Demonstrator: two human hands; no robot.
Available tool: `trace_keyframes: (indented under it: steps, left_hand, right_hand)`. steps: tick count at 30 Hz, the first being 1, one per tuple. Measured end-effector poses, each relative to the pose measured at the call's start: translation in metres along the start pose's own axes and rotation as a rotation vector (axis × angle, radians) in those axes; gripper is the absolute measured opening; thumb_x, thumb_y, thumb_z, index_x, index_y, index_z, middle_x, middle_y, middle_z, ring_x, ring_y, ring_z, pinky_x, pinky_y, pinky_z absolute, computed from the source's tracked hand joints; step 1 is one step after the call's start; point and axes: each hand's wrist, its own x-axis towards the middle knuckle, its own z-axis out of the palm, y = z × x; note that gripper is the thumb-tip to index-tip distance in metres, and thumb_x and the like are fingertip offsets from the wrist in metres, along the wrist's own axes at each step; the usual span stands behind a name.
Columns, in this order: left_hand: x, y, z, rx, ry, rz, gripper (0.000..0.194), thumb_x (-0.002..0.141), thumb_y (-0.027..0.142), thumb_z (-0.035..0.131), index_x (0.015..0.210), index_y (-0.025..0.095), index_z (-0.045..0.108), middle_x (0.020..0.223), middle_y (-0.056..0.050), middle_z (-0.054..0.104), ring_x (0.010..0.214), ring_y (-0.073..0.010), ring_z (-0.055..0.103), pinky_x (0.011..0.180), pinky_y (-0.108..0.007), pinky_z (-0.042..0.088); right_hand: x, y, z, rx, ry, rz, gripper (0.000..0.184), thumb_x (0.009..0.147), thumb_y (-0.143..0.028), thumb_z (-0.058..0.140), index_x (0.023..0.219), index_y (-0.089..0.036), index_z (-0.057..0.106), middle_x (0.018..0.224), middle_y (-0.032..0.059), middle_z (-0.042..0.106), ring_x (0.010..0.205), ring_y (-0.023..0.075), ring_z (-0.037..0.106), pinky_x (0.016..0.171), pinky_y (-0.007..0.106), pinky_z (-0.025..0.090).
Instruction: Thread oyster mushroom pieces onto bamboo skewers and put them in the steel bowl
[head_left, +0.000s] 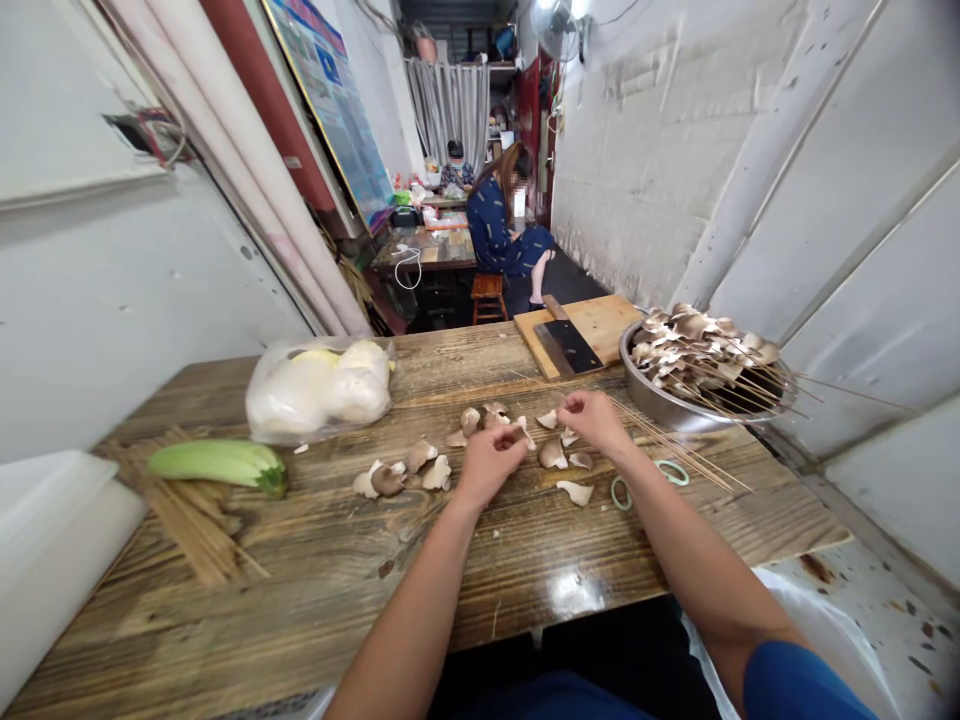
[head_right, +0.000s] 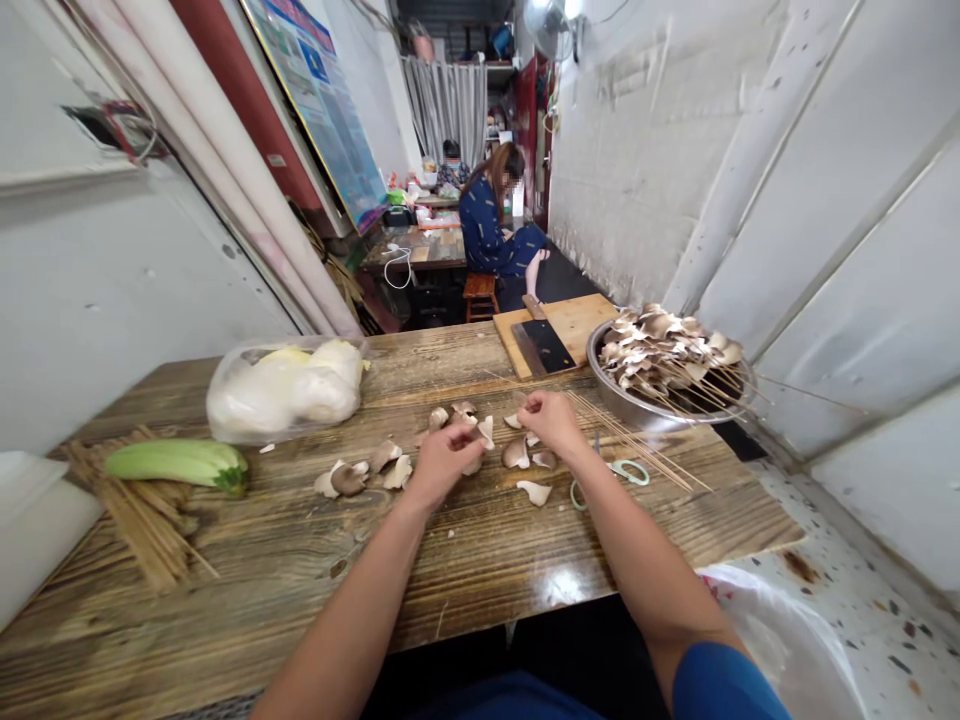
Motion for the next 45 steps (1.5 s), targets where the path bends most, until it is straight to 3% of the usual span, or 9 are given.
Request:
trace_keyframes:
  steps: [4,10,18,23,30,33,36,39,45]
  left_hand:
    - [-0.007,-0.003,0.011,0.230,-0.184,0.105,0.033,0.064,0.030,0.066,0.094,0.017,0.068,0.073,-0.002,0.066,0.060,-0.0126,0.055,0.060,-0.024,0.041]
    - [0.001,0.006,-0.025,0.540,0.243,0.087,0.025,0.074,0.039,0.054,0.070,0.019,0.070,0.070,-0.007,0.067,0.067,-0.0181,0.057,0.066,-0.027,0.038]
    - [-0.001,-0.003,-0.031,0.805,0.021,-0.065,0.015,0.062,0.033,0.064,0.054,0.020,0.066,0.056,-0.007,0.062,0.058,-0.0180,0.054,0.057,-0.026,0.030]
    - [0.002,-0.004,-0.030,0.661,-0.048,-0.118,0.019,0.062,0.035,0.063,0.054,0.019,0.067,0.054,-0.004,0.061,0.053,-0.0156,0.051,0.054,-0.025,0.029]
    - [0.008,0.004,-0.034,-0.126,-0.052,-0.379,0.035,0.056,0.047,0.068,0.056,0.014,0.057,0.045,0.005,0.045,0.039,-0.0055,0.033,0.041,-0.020,0.020]
    - [0.008,0.005,-0.031,-0.291,-0.144,-0.472,0.041,0.052,0.049,0.072,0.056,0.013,0.053,0.049,0.004,0.045,0.038,-0.0030,0.032,0.038,-0.018,0.015]
    - [0.007,0.008,-0.029,-0.186,-0.069,-0.394,0.046,0.060,0.057,0.063,0.060,0.012,0.058,0.049,0.002,0.046,0.038,-0.0036,0.034,0.037,-0.018,0.016]
    - [0.004,0.012,-0.027,-0.057,0.034,-0.218,0.046,0.066,0.057,0.058,0.068,0.011,0.064,0.054,-0.001,0.054,0.044,-0.0058,0.041,0.040,-0.018,0.028]
    - [0.001,0.013,-0.016,-0.227,-0.137,-0.177,0.042,0.057,0.038,0.074,0.087,0.010,0.065,0.076,-0.006,0.064,0.062,-0.0101,0.054,0.056,-0.022,0.043]
  right_hand:
    - [0.002,0.009,-0.007,-0.142,-0.017,-0.002,0.010,0.060,-0.019,0.062,0.051,-0.015,0.060,0.049,0.0012,0.059,0.051,0.0126,0.051,0.051,0.022,0.029]
    - [-0.007,-0.003,0.003,-0.317,0.073,-0.178,0.023,0.080,-0.030,0.052,0.070,-0.017,0.069,0.073,0.0066,0.068,0.065,0.0158,0.057,0.059,0.024,0.035]
    - [-0.036,-0.018,0.047,-0.409,-0.184,-0.467,0.015,0.080,-0.023,0.054,0.078,-0.016,0.067,0.079,0.0079,0.063,0.078,0.0178,0.055,0.069,0.026,0.038]
    - [-0.038,-0.020,0.045,-0.332,-0.196,-0.500,0.017,0.078,-0.019,0.053,0.089,-0.015,0.065,0.084,0.0085,0.063,0.084,0.0194,0.055,0.076,0.029,0.040]
    - [-0.033,-0.024,0.033,0.101,-0.125,-0.570,0.052,0.071,-0.033,0.065,0.119,-0.020,0.051,0.115,0.0101,0.055,0.104,0.0216,0.051,0.088,0.035,0.040]
    - [-0.029,-0.021,0.035,0.230,-0.119,-0.518,0.033,0.076,-0.025,0.057,0.108,-0.018,0.058,0.105,0.0091,0.059,0.092,0.0178,0.056,0.079,0.031,0.044]
    - [-0.024,-0.018,0.037,0.379,-0.153,-0.339,0.019,0.077,-0.029,0.056,0.089,-0.016,0.064,0.081,0.0040,0.063,0.068,0.0130,0.056,0.062,0.025,0.044]
    - [-0.019,-0.014,0.036,0.500,-0.233,-0.134,0.026,0.075,-0.040,0.058,0.072,-0.014,0.061,0.057,-0.0022,0.056,0.049,0.0093,0.050,0.048,0.021,0.039]
    - [-0.014,-0.007,0.035,0.637,-0.365,0.019,0.035,0.071,-0.048,0.061,0.063,-0.014,0.056,0.047,-0.0056,0.050,0.038,0.0052,0.043,0.038,0.017,0.033]
